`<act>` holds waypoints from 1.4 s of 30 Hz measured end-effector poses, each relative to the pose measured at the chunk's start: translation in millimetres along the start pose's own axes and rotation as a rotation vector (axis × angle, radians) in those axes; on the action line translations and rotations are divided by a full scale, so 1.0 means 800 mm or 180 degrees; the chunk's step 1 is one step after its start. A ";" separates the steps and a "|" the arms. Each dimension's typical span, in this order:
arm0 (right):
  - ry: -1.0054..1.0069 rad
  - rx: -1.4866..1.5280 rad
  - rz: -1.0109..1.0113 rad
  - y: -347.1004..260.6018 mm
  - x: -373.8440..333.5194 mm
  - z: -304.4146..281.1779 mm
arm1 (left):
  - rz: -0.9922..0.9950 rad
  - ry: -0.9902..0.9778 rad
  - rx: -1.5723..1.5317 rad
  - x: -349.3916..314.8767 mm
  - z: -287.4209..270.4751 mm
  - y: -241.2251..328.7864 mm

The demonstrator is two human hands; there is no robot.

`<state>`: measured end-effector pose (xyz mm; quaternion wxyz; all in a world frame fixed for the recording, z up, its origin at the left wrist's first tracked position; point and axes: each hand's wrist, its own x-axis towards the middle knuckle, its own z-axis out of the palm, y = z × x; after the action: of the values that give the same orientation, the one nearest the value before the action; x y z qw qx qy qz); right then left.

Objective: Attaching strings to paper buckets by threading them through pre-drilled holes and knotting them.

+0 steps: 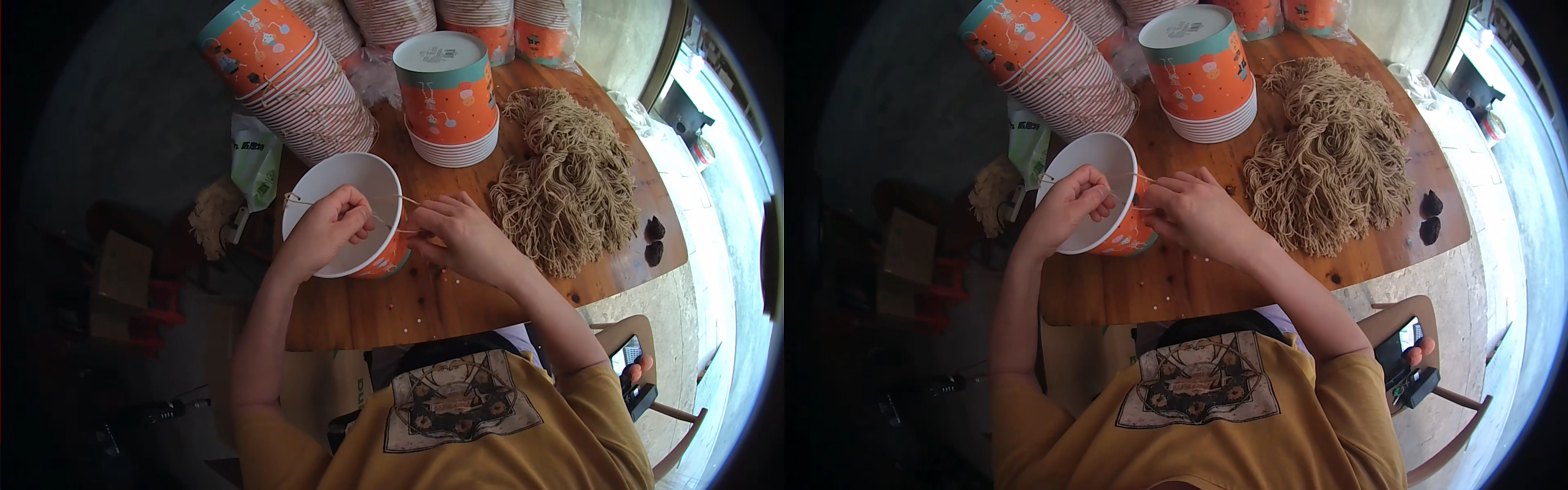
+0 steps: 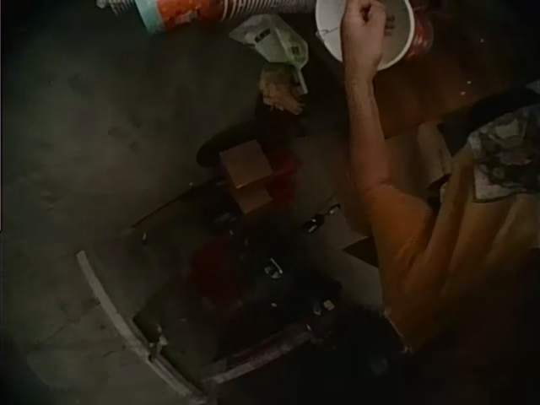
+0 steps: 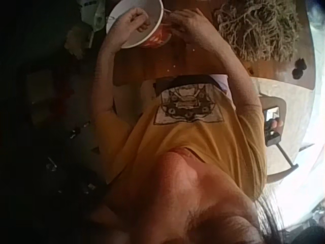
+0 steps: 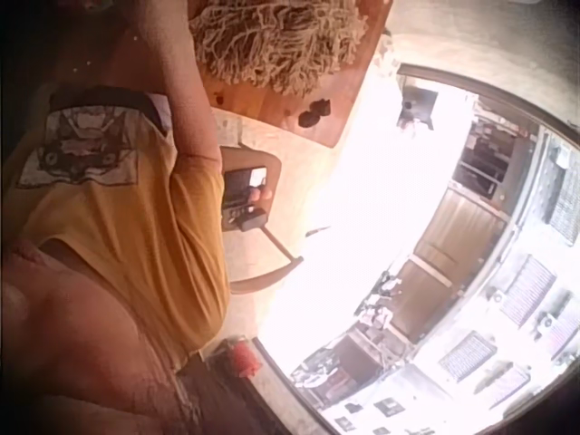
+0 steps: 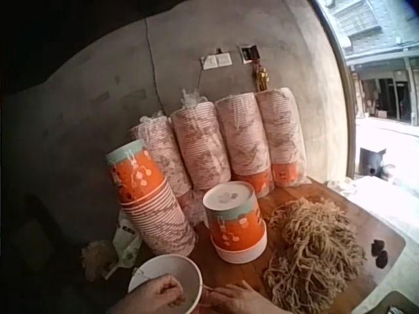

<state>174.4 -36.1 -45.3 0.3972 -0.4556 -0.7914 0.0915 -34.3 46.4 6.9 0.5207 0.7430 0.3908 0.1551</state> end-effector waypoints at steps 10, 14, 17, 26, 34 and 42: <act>-0.0043 0.0269 -0.0064 -0.004 0.008 0.006 | -0.0108 -0.0054 -0.0787 -0.008 0.001 0.013; 0.0110 0.0253 -0.0068 -0.006 0.009 0.008 | 0.0059 -0.0521 -0.0465 -0.005 0.004 0.007; -0.0152 0.0213 0.0179 -0.013 0.011 0.000 | -0.0131 -0.0769 -0.0510 -0.001 0.003 0.002; -0.0139 0.0161 0.0130 -0.003 0.006 -0.004 | 0.0412 -0.0107 0.0091 -0.013 -0.002 0.011; -0.0297 0.0178 0.0229 -0.010 0.011 -0.010 | 0.0139 -0.0605 0.0251 -0.013 0.004 0.013; -0.0492 0.0270 0.0205 -0.012 0.013 -0.012 | 0.0357 -0.0641 0.0843 -0.007 -0.002 0.013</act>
<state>172.5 -35.4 -28.3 0.3507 -0.4551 -0.8001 0.1726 -35.0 41.7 18.1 0.4454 0.8375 0.3116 0.0559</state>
